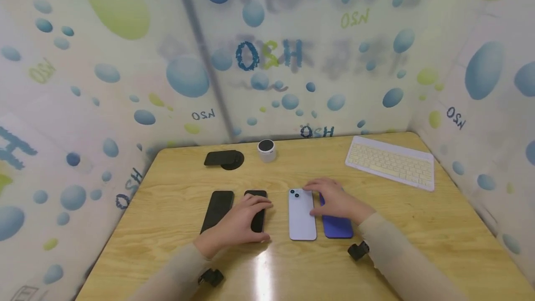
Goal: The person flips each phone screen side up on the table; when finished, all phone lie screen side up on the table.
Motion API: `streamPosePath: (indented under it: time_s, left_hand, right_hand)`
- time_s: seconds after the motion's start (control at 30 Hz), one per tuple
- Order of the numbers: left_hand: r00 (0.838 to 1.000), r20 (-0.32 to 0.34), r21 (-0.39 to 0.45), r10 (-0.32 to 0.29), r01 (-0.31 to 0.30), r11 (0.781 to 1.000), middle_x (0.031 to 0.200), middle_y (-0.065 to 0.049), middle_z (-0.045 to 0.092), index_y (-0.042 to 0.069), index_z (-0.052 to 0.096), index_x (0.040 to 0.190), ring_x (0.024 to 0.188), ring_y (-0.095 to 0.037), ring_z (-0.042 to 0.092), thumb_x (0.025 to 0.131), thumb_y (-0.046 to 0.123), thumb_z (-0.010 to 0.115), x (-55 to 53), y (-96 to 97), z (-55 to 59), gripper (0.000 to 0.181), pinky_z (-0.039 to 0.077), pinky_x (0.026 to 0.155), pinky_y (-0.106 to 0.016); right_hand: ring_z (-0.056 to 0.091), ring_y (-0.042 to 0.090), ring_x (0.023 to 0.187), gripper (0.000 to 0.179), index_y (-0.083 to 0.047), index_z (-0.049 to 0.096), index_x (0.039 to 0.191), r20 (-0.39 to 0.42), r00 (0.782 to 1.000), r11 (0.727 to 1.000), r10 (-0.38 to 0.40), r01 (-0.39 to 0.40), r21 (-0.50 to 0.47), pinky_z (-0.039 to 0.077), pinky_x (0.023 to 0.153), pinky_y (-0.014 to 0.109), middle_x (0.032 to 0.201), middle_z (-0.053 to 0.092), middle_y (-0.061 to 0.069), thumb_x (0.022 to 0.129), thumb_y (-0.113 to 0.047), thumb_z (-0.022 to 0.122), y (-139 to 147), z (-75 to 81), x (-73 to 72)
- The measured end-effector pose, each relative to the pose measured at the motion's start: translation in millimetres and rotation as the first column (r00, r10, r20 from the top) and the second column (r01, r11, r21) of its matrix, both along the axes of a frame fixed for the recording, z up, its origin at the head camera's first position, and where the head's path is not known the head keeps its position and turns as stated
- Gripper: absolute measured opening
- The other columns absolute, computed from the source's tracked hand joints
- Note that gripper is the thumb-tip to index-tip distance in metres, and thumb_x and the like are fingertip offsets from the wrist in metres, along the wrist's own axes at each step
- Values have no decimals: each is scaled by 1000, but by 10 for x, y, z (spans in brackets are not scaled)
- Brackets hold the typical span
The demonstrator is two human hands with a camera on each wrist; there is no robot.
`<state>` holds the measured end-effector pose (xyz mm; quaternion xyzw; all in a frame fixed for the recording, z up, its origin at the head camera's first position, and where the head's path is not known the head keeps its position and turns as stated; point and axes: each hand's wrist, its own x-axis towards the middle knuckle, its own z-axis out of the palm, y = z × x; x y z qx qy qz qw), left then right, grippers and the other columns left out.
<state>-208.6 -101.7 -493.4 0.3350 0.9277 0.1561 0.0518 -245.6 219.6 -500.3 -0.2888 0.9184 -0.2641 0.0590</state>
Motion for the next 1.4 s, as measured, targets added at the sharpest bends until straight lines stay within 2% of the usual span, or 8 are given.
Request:
streamPosePath:
  time_s: [0.2,0.53,0.87,1.1,1.4]
  left_hand:
    - [1000,-8,3,-30,30,1000,145,4,58,19,61,142,126,-16,48,80,58,82,-39,177,-20,76,47,108,-36]
    - [1000,15,-37,-8,8,999,145,3,59,20,63,140,127,-17,48,76,62,85,-105,391,-55,80,45,108,-35]
    - [999,41,-41,16,-15,999,147,2,57,21,63,139,120,-17,44,73,61,87,-130,472,-60,81,41,100,-38]
    - [1000,7,-35,-2,3,999,145,1,57,21,63,139,122,-18,45,70,63,88,-158,518,-94,85,40,95,-36]
    - [999,42,-75,26,-23,997,146,1,53,21,60,142,123,-18,42,67,65,89,-140,595,-39,91,36,96,-36]
  right_hand:
    - [51,44,136,66,-7,64,139,-7,1000,1000,17,-17,10,36,111,67,144,60,15,83,-32,87,96,-20,-10]
    - [52,46,133,70,-5,66,137,0,999,999,39,-39,4,39,108,67,142,61,17,77,-30,91,118,-8,-53]
    - [53,45,131,73,-6,66,137,-8,1000,1000,25,-25,9,42,106,66,141,61,18,74,-30,93,119,-42,-75]
    - [51,46,133,75,-7,65,139,13,1000,1000,11,-11,20,38,107,69,143,60,18,74,-31,93,114,-38,-79]
    - [51,45,134,75,-10,65,140,25,1000,1000,-8,7,29,37,107,70,143,59,17,73,-29,93,109,-46,-94]
